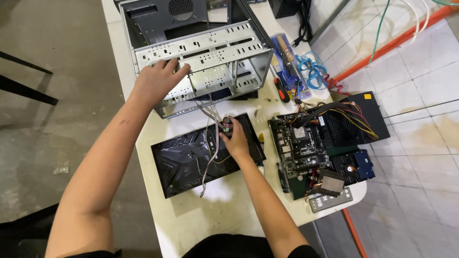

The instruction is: A person is working on computer components, including unscrewing a power supply unit, managing cables, and preparing a motherboard for installation into a case.

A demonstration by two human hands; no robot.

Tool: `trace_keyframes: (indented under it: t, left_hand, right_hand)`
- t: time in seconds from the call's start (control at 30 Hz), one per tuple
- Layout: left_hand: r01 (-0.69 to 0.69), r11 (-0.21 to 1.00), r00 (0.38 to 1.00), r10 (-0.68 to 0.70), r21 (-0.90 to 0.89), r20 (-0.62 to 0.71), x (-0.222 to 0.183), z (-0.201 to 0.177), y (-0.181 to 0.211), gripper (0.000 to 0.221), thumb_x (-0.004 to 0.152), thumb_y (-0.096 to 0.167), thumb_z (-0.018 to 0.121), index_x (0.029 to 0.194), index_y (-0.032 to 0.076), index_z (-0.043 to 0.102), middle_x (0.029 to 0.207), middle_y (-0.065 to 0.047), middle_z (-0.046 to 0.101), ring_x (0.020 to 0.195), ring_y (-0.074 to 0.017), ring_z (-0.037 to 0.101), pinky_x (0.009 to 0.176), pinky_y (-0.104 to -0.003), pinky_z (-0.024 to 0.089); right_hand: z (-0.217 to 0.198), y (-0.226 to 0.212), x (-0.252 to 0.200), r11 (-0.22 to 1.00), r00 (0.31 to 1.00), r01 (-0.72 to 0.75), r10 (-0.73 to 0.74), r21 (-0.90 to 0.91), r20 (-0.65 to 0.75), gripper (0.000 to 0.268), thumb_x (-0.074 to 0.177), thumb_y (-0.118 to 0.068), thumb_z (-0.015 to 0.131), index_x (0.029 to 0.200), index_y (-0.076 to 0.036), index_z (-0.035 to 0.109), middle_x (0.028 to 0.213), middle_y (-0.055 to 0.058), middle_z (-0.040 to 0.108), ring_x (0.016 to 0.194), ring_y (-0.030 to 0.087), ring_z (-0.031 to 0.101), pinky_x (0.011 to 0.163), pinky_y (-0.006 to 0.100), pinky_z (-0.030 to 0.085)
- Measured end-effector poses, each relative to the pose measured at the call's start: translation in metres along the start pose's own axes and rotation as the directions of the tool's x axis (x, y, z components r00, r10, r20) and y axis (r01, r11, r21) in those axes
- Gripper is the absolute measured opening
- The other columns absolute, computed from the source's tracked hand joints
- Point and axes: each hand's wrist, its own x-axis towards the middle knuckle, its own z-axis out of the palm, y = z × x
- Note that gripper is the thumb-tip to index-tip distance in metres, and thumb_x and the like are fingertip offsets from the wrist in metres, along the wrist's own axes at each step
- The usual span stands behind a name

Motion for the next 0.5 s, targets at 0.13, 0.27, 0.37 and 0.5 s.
trace_keyframes:
  t: [0.13, 0.27, 0.37, 0.5]
  left_hand:
    - [0.004, 1.0, 1.0, -0.004, 0.004, -0.014, -0.006, -0.003, 0.003, 0.071, 0.085, 0.003, 0.078, 0.144, 0.032, 0.051, 0.114, -0.004, 0.073, 0.095, -0.0215, 0.076, 0.061, -0.031, 0.061]
    - [0.021, 0.997, 0.998, -0.016, 0.076, -0.067, -0.011, -0.007, 0.008, 0.069, 0.084, 0.005, 0.079, 0.141, 0.034, 0.053, 0.111, -0.001, 0.071, 0.091, -0.0188, 0.075, 0.058, -0.029, 0.06]
    - [0.006, 0.996, 0.998, 0.0, 0.094, -0.062, -0.014, -0.006, 0.01, 0.074, 0.081, 0.005, 0.08, 0.143, 0.035, 0.052, 0.109, 0.0, 0.07, 0.089, -0.0177, 0.073, 0.055, -0.027, 0.058]
    - [-0.015, 0.997, 1.0, 0.016, 0.075, -0.021, -0.019, -0.005, 0.014, 0.082, 0.078, 0.004, 0.083, 0.147, 0.035, 0.05, 0.112, -0.001, 0.069, 0.091, -0.0183, 0.072, 0.055, -0.027, 0.058]
  right_hand:
    - [0.023, 0.031, -0.012, 0.927, 0.993, 0.093, -0.059, -0.363, 0.104, 0.046, 0.092, -0.026, 0.068, 0.132, -0.01, 0.053, 0.104, 0.015, 0.065, 0.097, 0.035, 0.073, 0.082, 0.044, 0.061]
    - [0.016, 0.039, -0.034, 0.977, 0.891, -0.028, 0.121, -0.213, 0.438, 0.06, 0.084, -0.028, 0.073, 0.139, -0.007, 0.059, 0.12, 0.023, 0.07, 0.117, 0.038, 0.068, 0.098, 0.048, 0.057]
    - [0.018, 0.028, -0.038, 0.966, 0.919, -0.018, 0.117, -0.256, 0.377, 0.058, 0.086, -0.031, 0.072, 0.139, -0.01, 0.061, 0.122, 0.022, 0.066, 0.118, 0.039, 0.067, 0.1, 0.045, 0.056]
    - [0.036, 0.03, -0.023, 0.982, 0.958, 0.023, 0.032, -0.189, 0.284, 0.051, 0.081, -0.018, 0.077, 0.128, -0.001, 0.067, 0.105, 0.022, 0.074, 0.106, 0.038, 0.072, 0.091, 0.043, 0.059]
